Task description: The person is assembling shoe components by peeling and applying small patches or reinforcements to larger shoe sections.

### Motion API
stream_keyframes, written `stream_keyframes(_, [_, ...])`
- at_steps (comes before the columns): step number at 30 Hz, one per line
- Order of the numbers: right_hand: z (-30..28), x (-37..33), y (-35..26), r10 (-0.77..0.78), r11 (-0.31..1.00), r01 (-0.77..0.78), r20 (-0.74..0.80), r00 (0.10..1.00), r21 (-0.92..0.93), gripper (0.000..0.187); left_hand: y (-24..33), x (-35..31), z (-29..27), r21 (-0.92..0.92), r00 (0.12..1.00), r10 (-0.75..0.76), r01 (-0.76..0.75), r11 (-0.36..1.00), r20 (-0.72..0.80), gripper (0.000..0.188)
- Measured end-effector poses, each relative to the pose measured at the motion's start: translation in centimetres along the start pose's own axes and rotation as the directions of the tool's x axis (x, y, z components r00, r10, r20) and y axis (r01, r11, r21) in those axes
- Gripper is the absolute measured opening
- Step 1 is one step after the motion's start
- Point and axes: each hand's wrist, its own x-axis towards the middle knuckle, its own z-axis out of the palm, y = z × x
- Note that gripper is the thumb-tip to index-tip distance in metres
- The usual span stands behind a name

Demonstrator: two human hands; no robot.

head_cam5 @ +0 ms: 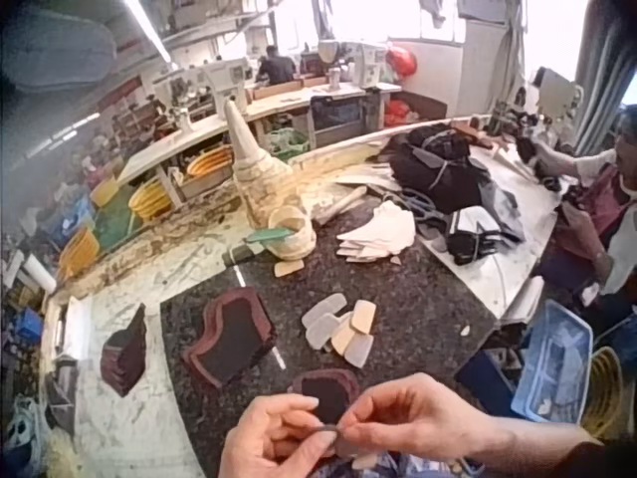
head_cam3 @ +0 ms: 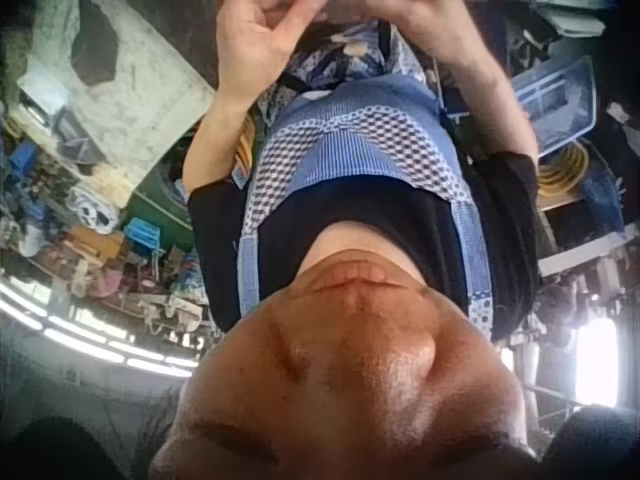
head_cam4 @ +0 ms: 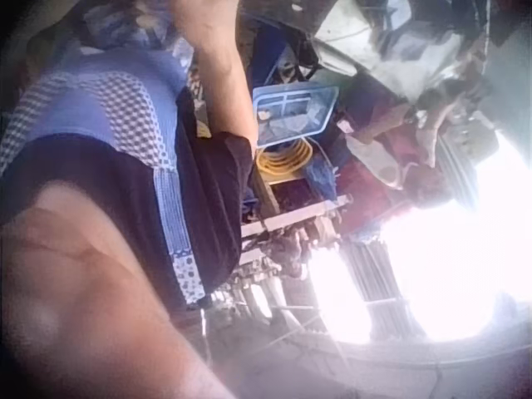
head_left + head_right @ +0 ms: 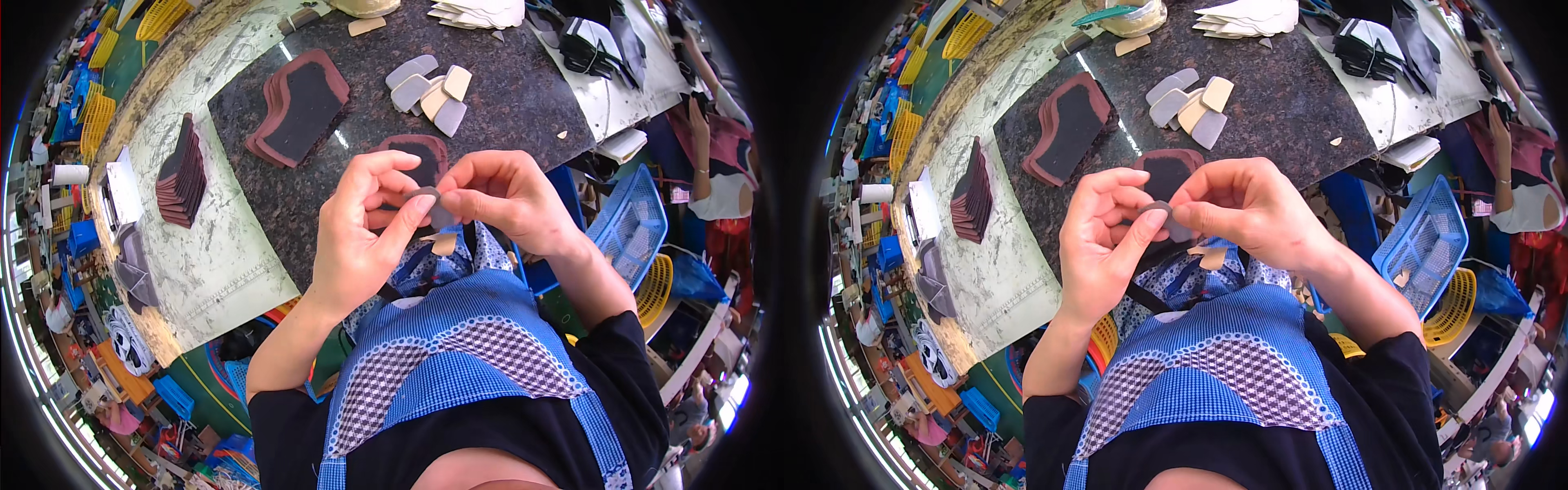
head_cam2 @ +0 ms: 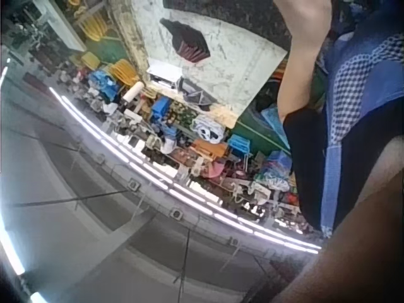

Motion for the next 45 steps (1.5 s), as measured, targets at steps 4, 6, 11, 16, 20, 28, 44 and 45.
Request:
stream_keyframes(4, [-0.8,0.1,-1.2,0.084,0.994,-0.072,0.165,0.983,-0.082,0.011,0.7,0.3,-1.1,-0.125,0.972,-0.079,0.108,0.986,0.223,0.056])
stream_keyframes(6, [-1.0,0.1,-1.6,0.146,0.982,-0.087,0.372,0.917,-0.170,0.007,1.0,0.8,-1.6,-0.206,0.946,-0.097,0.166,0.964,0.310,0.057])
stream_keyframes(11, [-0.6,-0.2,-0.2,0.144,0.988,-0.149,0.486,0.862,-0.028,0.017,-0.1,0.9,-1.4,-0.159,0.910,0.023,0.048,0.986,0.413,0.045])
stream_keyframes(16, [-2.2,-2.4,3.9,-0.027,0.970,0.063,-0.152,0.988,0.236,0.014,1.3,-1.6,-1.1,0.350,0.687,0.661,-0.725,0.593,0.301,0.039])
stream_keyframes(20, [-16.2,-8.3,8.1,0.273,0.499,-0.412,-0.313,0.910,-0.762,0.022,1.0,-3.0,-3.6,0.051,0.917,0.391,-0.395,0.917,0.074,0.029])
stream_keyframes(28, [-1.1,0.1,1.1,0.079,0.984,-0.086,-0.050,0.996,-0.159,0.027,-1.4,1.1,-2.4,-0.233,0.986,-0.165,0.160,0.959,-0.004,0.016])
stream_keyframes(44, [-0.7,6.1,2.5,-0.162,0.664,-0.020,-0.171,0.972,-0.748,0.040,-3.5,5.4,-2.6,0.736,0.948,0.293,-0.107,0.668,-0.128,0.029])
stream_keyframes(45, [-1.8,5.8,2.6,-0.160,0.801,0.002,-0.212,0.964,-0.599,0.039,-2.6,5.6,-3.2,0.741,0.960,0.227,-0.034,0.671,-0.161,0.029])
